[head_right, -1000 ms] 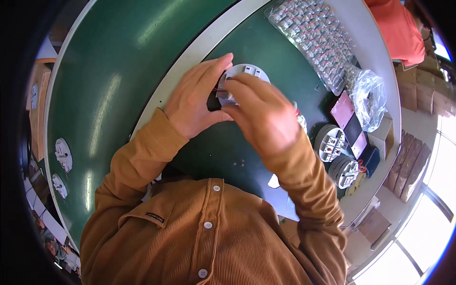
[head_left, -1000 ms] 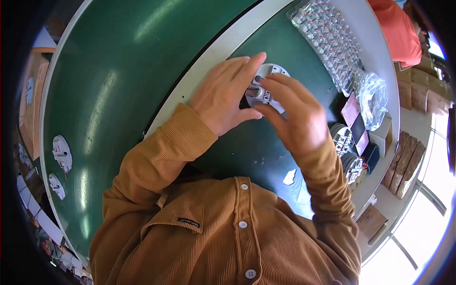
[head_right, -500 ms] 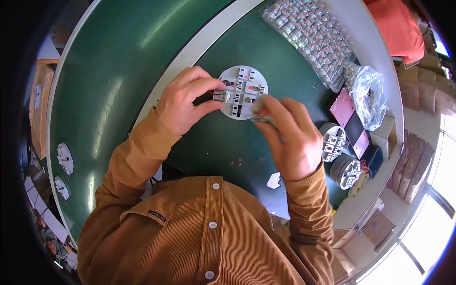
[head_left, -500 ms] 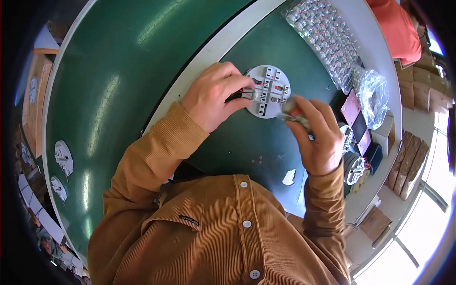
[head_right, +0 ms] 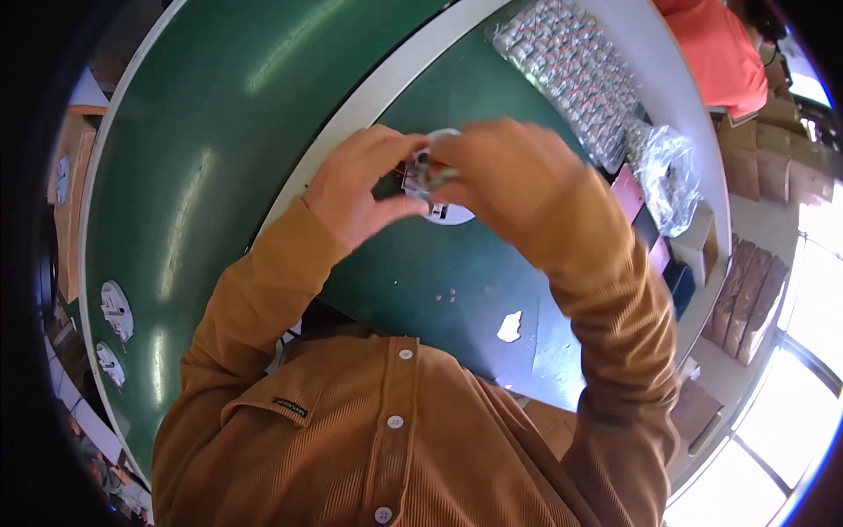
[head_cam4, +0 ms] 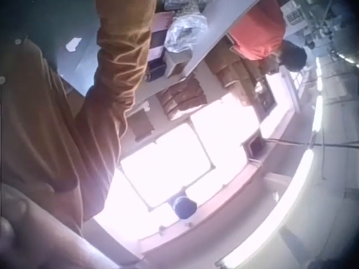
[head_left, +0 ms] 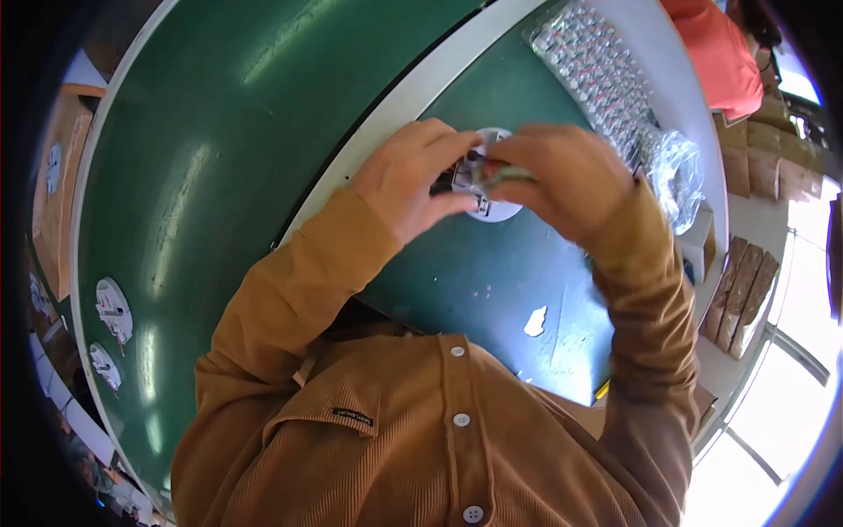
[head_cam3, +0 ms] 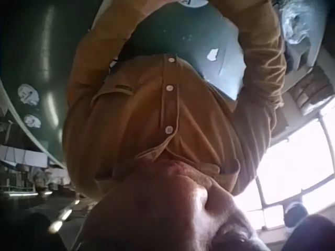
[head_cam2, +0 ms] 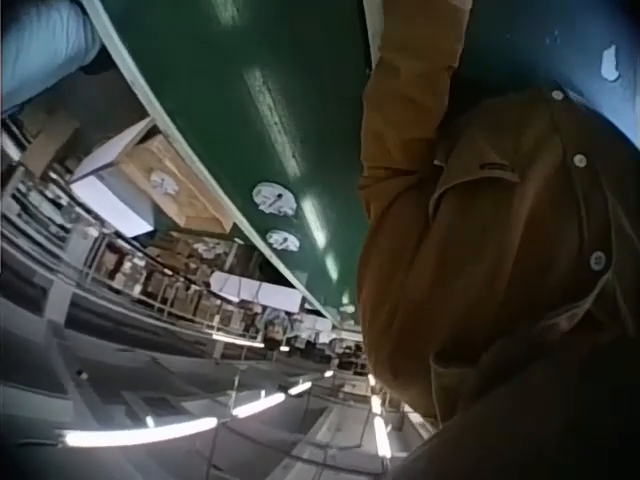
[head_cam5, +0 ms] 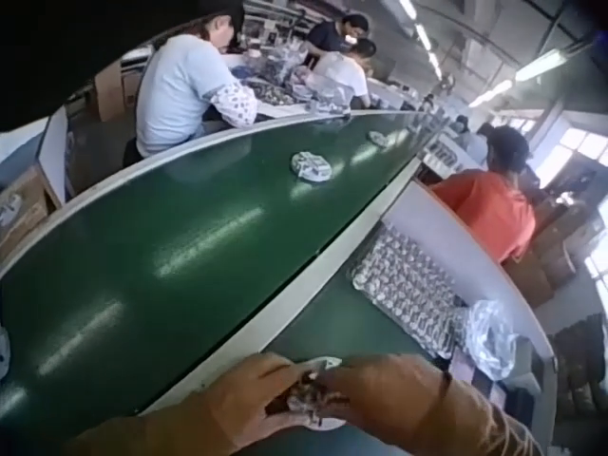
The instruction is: The person assembles electronic components onto circular bases by hand.
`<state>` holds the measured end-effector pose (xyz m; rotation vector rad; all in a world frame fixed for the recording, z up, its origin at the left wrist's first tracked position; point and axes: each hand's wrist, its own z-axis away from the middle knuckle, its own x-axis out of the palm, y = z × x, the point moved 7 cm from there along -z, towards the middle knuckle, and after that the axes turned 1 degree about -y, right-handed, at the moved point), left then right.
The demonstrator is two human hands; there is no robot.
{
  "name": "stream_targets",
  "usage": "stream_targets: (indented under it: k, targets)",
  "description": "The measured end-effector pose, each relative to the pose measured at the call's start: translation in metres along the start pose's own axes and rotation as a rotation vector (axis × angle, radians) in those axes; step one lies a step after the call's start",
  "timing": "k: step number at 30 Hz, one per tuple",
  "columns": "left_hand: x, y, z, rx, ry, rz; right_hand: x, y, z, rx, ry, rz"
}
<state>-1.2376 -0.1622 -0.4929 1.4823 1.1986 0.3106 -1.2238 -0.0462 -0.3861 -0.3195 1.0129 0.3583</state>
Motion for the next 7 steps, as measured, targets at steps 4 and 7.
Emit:
stream_targets:
  k: [4,7]
  targets:
    - [0.009,0.017,-0.001,0.044,0.054,-0.134,0.024,0.035,0.050,0.290,0.165,-0.225]
    - [0.021,0.008,0.000,0.077,-0.129,-0.159,0.026,0.017,0.049,0.282,0.127,0.021]
